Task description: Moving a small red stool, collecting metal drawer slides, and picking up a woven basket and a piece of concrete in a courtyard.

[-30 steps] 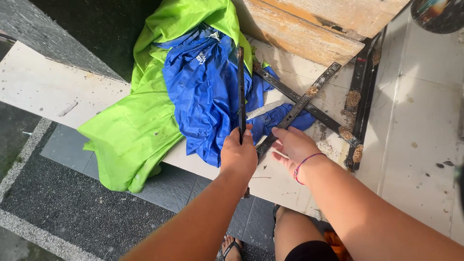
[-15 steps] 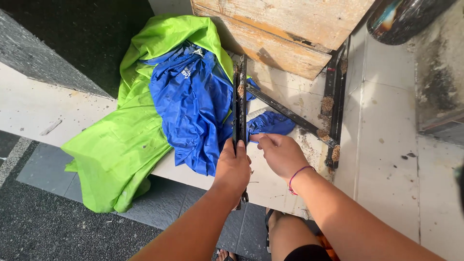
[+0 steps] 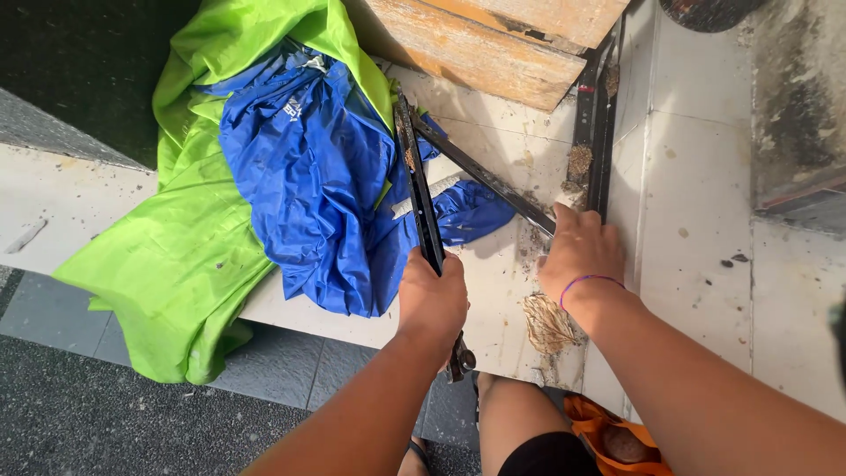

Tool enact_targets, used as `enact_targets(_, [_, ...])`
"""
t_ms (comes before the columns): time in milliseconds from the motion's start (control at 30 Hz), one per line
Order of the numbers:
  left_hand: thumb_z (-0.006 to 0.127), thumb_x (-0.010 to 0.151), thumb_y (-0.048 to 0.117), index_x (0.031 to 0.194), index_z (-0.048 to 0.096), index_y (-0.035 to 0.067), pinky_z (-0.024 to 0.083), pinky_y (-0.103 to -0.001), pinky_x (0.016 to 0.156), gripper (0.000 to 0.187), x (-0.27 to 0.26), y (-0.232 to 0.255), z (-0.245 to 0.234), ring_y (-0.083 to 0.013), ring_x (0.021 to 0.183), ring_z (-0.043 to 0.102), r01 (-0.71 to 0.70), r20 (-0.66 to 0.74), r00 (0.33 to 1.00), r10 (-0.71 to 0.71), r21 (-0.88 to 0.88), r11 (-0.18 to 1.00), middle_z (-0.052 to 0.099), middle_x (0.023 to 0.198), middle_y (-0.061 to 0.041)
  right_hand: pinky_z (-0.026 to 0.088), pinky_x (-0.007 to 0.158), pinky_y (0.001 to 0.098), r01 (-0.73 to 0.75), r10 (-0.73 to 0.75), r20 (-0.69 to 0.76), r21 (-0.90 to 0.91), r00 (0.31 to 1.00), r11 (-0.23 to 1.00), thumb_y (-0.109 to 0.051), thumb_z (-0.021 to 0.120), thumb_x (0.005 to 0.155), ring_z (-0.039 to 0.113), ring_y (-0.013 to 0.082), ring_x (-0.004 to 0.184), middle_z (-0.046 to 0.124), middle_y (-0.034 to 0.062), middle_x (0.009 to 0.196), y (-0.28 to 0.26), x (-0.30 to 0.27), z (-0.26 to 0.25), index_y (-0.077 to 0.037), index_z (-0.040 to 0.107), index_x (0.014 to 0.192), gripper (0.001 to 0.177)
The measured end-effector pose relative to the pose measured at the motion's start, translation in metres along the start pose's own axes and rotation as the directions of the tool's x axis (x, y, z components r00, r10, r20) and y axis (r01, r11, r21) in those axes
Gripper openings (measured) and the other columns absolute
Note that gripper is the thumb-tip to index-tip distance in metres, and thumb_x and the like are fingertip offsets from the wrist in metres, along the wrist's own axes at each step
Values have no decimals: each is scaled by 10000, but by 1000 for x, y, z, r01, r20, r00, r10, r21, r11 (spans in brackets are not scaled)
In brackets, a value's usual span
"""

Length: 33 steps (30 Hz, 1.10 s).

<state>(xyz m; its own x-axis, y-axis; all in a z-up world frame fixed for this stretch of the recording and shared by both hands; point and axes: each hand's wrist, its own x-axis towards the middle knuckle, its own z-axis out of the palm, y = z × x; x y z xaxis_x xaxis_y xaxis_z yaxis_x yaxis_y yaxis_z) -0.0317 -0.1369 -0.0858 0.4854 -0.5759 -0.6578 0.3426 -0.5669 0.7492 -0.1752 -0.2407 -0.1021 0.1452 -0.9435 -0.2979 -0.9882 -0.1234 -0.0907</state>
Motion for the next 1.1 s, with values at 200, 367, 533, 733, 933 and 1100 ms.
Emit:
enact_targets(200, [633,952,286,1116,593,30,543,-350,528,306,-15,7,-11,-166,549,594,-47,89,995,45,22,999,625,754,-94,537,975,407,-131,80,193,265,978,955,-275,801,845,704,295,1076,752,124,1132,17,11,16,-121,670,1295,493])
enact_targets(367, [634,959,294,1128,609,42,588,-305,621,304,-8,-1,-4,-122,724,667,-48,107,993,55,-72,996,674,906,-66,531,859,349,-185,-94,359,666,928,722,-271,818,836,715,238,979,742,110,1097,-4,-13,11,-62,705,1260,486])
enact_targets(533, [603,980,283,1199,585,85,551,-356,614,297,-15,12,-3,-175,769,617,111,181,980,-81,-160,981,641,936,-89,596,880,294,-348,-507,450,893,735,287,-284,713,863,719,161,1043,779,27,1133,-11,-38,-9,-50,689,1294,491])
enact_targets(733, [625,966,192,1241,513,85,590,-369,668,316,-14,17,-4,-170,798,621,201,236,960,-150,-209,957,649,946,-51,484,1083,421,-108,70,113,375,991,921,-315,670,919,626,329,1252,639,144,1358,32,-13,14,-180,570,1460,566])
enact_targets(933, [688,899,178,1143,605,43,528,-338,664,291,9,6,-6,-130,751,639,138,211,971,-116,-95,986,688,867,-67,373,1075,467,-196,176,144,139,974,971,-338,775,834,406,420,1351,402,175,1555,10,-16,1,-140,158,1606,1008])
enact_targets(1100, [665,870,131,1127,569,31,534,-364,602,292,-3,25,-10,-153,684,640,128,140,981,-132,38,991,686,822,-100,471,1079,429,-270,231,169,272,958,924,-427,785,850,579,375,1289,582,247,1391,10,-7,22,-5,354,1528,907])
